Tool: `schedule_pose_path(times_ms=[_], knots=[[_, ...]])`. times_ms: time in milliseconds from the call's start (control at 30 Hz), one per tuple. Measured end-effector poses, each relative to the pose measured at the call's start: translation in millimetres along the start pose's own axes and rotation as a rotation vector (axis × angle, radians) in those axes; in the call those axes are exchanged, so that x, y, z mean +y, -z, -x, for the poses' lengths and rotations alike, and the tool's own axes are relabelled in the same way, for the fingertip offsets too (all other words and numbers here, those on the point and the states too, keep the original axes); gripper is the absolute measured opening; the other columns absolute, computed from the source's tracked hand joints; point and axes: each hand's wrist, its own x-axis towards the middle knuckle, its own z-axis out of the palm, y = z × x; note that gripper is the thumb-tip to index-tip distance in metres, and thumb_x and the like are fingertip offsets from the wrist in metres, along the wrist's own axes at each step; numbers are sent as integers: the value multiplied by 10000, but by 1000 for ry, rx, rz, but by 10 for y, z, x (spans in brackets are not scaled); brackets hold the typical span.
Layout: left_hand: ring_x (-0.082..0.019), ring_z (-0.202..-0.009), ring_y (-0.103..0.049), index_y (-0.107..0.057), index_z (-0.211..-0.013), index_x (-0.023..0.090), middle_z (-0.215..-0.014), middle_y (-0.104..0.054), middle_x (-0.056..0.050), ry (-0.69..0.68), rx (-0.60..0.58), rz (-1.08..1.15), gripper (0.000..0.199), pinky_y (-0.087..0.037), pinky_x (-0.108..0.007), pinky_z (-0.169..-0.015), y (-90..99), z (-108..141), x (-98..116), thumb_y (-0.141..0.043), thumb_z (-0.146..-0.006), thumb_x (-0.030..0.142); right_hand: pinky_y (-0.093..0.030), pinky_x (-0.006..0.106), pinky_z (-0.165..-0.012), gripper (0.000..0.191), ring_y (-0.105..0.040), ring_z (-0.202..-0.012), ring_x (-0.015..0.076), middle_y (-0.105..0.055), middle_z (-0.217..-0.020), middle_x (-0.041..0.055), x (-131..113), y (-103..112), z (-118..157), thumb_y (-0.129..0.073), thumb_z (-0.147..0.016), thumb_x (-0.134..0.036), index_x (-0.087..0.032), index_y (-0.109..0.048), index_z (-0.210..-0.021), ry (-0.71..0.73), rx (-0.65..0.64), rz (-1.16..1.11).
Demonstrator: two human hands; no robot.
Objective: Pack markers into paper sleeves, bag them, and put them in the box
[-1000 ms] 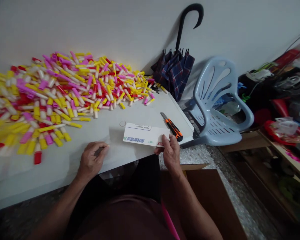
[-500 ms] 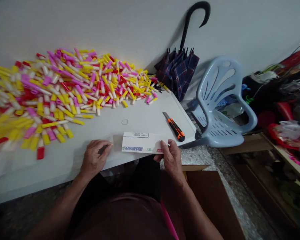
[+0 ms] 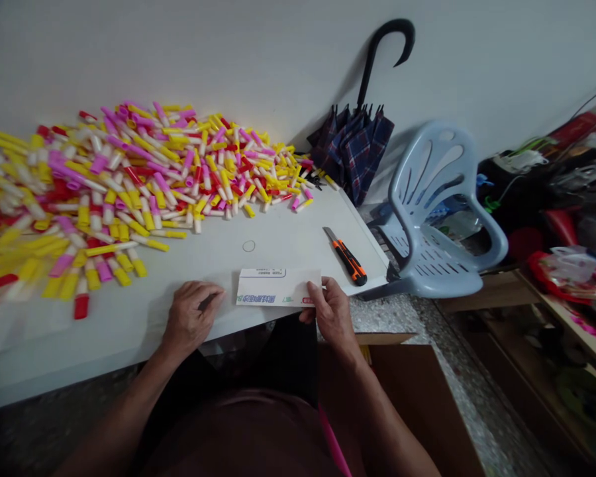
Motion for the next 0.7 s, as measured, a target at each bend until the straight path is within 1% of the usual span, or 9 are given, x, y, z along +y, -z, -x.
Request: schedule_pose_path(times_ms=[167,333,433,533,600,700], knots=[[-216,-912,-635,-680,-963,237,-944,-728,-12,9,15,-3,127,-459,-420,-927,-3,17,-22,-593,-1041,288,-476,212,-404,409,-621,-415,147,-651,-563,-40,-42,65,-56,-683,-941,-586,-207,-552,-1024,11,-63,-18],[-228,-930,-642,-677,-1000,251,-972,-731,-17,-64,34,-28,111,-455,-432,-946,-34,33,-80,-582,-1047,285,-441,217,-375,429,-599,-392,145,-630,-562,-49,-13,111,-163,-674,-928,-625,-223,-528,-953,-15,-155,-33],[-240,-921,-641,-677,-1001,248,-973,-735,-20,-81,55,-62,111,-450,-442,-946,-45,35,-97,-582,-1044,287,-455,231,-381,434,-597,-390,151,-633,-554,-44,-76,131,-274,-674,-920,-635,-226,-531,-932,6,-175,7],[-243,-910,-647,-673,-995,243,-959,-736,-21,-90,90,-48,99,-460,-435,-926,-40,29,-87,-590,-1037,278,-448,231,-374,428,-597,-392,149,-636,-565,-43,-162,164,-369,-685,-914,-625,-226,-530,-927,19,-192,26],[-242,-910,-650,-676,-1001,247,-961,-736,-19,-110,86,-32,94,-462,-434,-919,-39,22,-78,-591,-1035,270,-430,230,-361,443,-600,-395,154,-632,-569,-44,-177,141,-411,-700,-895,-633,-230,-520,-914,-6,-233,45],[-240,-911,-646,-684,-1014,252,-967,-735,-18,-121,76,-33,91,-457,-439,-920,-41,15,-61,-596,-1033,266,-431,236,-365,452,-610,-410,157,-643,-594,-36,-114,-9,-437,-690,-891,-652,-230,-529,-917,-34,-277,61]])
